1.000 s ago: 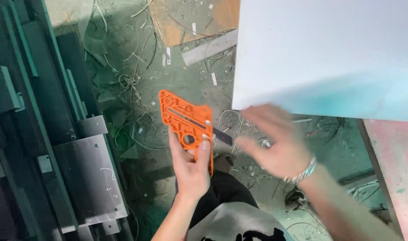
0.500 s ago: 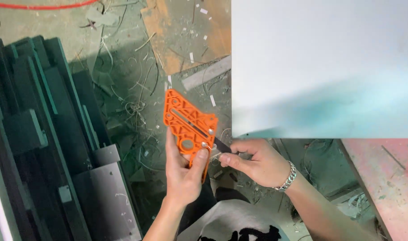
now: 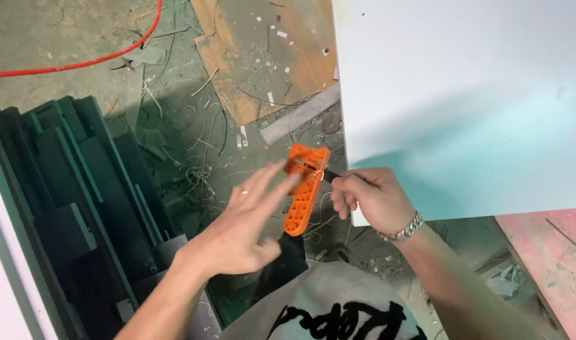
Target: The person uses an orange utility knife to cut a large white sheet placed on a workbench. They make several cuts along the edges and corners, occasionally lifting and repositioning the sheet to access different sides. The person also scrapes the surface of the sheet with the knife.
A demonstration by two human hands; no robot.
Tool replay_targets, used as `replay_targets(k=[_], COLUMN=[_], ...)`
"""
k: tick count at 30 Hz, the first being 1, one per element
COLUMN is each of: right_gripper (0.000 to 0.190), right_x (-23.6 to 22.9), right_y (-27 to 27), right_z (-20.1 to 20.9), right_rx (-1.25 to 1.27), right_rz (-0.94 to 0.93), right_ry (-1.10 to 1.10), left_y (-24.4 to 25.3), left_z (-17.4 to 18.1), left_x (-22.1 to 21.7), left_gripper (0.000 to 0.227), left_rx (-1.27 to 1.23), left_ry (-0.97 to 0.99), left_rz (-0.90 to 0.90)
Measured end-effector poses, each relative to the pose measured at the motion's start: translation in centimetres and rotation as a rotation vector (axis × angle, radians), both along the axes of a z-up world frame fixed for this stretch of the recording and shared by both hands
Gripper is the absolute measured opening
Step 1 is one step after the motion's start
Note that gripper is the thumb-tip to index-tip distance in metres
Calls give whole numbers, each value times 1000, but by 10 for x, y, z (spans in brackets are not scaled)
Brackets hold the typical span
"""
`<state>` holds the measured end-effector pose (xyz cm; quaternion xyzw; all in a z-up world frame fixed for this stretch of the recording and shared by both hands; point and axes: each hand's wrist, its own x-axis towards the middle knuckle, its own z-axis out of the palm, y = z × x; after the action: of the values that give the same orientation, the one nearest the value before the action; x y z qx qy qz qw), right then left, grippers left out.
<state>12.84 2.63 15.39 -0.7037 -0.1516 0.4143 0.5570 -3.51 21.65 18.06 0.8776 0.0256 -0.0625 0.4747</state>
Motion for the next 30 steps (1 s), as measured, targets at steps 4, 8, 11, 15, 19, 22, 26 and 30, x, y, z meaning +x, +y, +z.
replay_targets(k=[4,8,11,15,19,22,26,30], right_gripper=[38,41,40,36,40,26,18,23], right_x=[5,13,35,60,63,57,64,57], right_y=[25,31,34,45,52,54,42,2], right_z=[20,14,30,60,45,29,22,-2], right_rx=[-183,-180,-280,-477,-436,-441,-437,-98], right_rz=[-41,-41,89,368,607,595,466,65], right_ry=[182,243,173,-154,-233,-246,-241,-359], left_y=[12,12,14,18,17,20,28,52], left_z=[-25,-47,-57,-36,-30,-28,-24,-47], left_x=[33,53,55,56,62,63,66,78], left_gripper=[107,102,109,104,104,104,104,72], left_rx=[191,196,195,169,131,107,83,-273], left_ry=[-41,-34,-19,-106,-42,15,79,106], left_rz=[-161,-144,-162,-288,-338,-358,-375,-42])
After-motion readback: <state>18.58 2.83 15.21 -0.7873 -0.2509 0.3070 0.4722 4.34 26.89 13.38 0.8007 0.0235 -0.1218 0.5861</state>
